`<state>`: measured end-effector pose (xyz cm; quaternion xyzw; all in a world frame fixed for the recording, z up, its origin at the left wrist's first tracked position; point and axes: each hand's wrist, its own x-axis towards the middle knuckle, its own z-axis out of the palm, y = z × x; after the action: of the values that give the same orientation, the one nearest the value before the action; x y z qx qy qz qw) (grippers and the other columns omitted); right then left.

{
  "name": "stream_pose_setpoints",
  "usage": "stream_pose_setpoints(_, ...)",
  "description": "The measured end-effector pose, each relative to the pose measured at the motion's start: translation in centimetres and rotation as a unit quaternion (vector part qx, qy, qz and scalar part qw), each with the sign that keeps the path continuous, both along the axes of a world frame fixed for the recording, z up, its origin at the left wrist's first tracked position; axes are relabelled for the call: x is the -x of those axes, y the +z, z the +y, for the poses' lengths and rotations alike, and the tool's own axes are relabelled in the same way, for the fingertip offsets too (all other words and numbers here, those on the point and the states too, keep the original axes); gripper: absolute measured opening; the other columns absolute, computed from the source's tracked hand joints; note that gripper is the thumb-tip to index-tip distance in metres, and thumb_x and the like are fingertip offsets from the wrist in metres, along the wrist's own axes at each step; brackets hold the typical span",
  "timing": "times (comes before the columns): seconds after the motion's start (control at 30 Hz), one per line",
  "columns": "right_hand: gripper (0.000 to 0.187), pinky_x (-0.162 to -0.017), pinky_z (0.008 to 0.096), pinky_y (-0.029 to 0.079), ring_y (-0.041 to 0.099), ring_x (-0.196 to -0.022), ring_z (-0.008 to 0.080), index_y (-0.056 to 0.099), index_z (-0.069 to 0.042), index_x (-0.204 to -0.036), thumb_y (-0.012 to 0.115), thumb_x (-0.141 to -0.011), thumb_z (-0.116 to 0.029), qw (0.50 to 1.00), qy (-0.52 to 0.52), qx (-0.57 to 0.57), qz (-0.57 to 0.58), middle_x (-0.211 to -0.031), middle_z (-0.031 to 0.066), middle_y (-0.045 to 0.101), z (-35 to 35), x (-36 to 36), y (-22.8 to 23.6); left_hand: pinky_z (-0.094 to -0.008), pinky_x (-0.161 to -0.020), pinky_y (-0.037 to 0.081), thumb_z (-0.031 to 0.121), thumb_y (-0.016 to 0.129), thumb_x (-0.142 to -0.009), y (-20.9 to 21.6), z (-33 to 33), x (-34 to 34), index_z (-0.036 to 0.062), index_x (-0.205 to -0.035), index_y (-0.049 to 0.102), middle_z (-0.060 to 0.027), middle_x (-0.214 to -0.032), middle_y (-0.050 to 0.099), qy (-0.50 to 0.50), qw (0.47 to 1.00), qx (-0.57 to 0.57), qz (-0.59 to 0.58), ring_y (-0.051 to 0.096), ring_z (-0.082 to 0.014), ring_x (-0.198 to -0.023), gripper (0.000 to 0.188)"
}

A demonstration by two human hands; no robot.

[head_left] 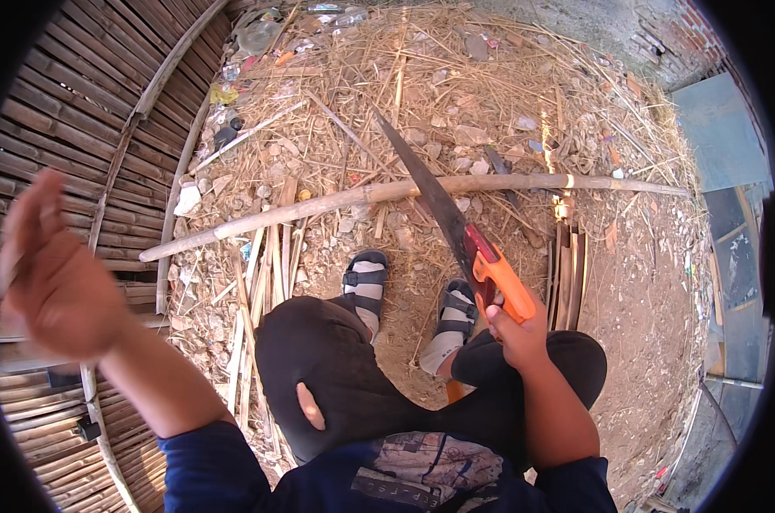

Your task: The person uses a saw to cut through a bamboo pole on the ground by hand while holding it steady with one hand.

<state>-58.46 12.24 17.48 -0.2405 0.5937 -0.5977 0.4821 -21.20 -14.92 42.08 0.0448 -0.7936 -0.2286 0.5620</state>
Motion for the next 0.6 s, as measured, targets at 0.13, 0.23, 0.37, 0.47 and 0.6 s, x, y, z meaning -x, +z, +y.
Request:
stream_pose_setpoints(0.13, 0.023, -0.057, 0.0242, 0.046, 0.057, -0.064, 0.0093, 0.058, -0.004, -0.106, 0.075, -0.090, -0.005, 0.999, -0.017, -0.033, -0.006, -0.084, 0.0027, 0.061, 0.2, 0.4, -0.2, -0.0490, -0.109, 0.049, 0.033, 0.075, -0.097, -27.0, -8.8, 4.1, -0.0015, -0.130, 0.066, -0.0223, -0.131, 0.068, 0.318, 0.865, -0.210, -0.328, 0.063, -0.0362, -0.126, 0.049)
stream_pose_setpoints(0.23, 0.024, -0.057, 0.0243, 0.046, 0.057, -0.062, 0.0098, 0.058, -0.004, -0.105, 0.075, -0.087, -0.007, 0.997, -0.007, -0.067, 0.023, -0.084, 0.0030, 0.060, -0.1, 0.3, -0.3, -0.0529, -0.114, 0.042, 0.051, 0.078, -0.087, -37.2, -10.4, 3.3, 0.0006, -0.144, 0.054, -0.0234, -0.148, 0.055, 0.294, 0.792, -0.187, -0.501, 0.055, -0.0400, -0.135, 0.079)
stream_pose_setpoints(0.37, 0.024, -0.057, 0.0245, 0.047, 0.057, -0.061, 0.0107, 0.057, -0.004, -0.102, 0.073, -0.084, -0.007, 0.993, -0.043, -0.103, 0.045, -0.081, 0.0038, 0.060, -0.4, 0.2, -0.5, -0.0590, -0.118, 0.034, 0.051, 0.072, -0.093, -42.3, -10.9, 5.3, 0.0080, -0.152, 0.047, -0.0168, -0.152, 0.053, 0.349, 0.692, -0.134, -0.617, 0.045, -0.0345, -0.145, 0.078)
stream_pose_setpoints(0.47, 0.025, -0.056, 0.0243, 0.048, 0.057, -0.060, 0.0108, 0.057, -0.004, -0.101, 0.074, -0.084, -0.009, 0.993, -0.042, -0.090, 0.061, -0.080, 0.0045, 0.061, -0.2, 0.4, -1.7, -0.0591, -0.117, 0.033, 0.050, 0.066, -0.097, -43.8, -12.7, 5.8, 0.0111, -0.150, 0.048, -0.0122, -0.147, 0.056, 0.330, 0.660, -0.130, -0.662, 0.047, -0.0317, -0.143, 0.068)
stream_pose_setpoints(0.6, 0.029, -0.057, 0.0242, 0.048, 0.057, -0.060, 0.0106, 0.056, -0.004, -0.100, 0.078, -0.083, -0.016, 0.996, -0.039, -0.068, 0.053, -0.079, 0.0043, 0.061, -0.4, 0.3, -2.3, -0.0560, -0.116, 0.035, 0.048, 0.062, -0.100, -44.3, -13.7, 5.6, 0.0122, -0.144, 0.053, -0.0086, -0.135, 0.062, 0.301, 0.644, -0.152, -0.687, 0.053, -0.0290, -0.136, 0.057)
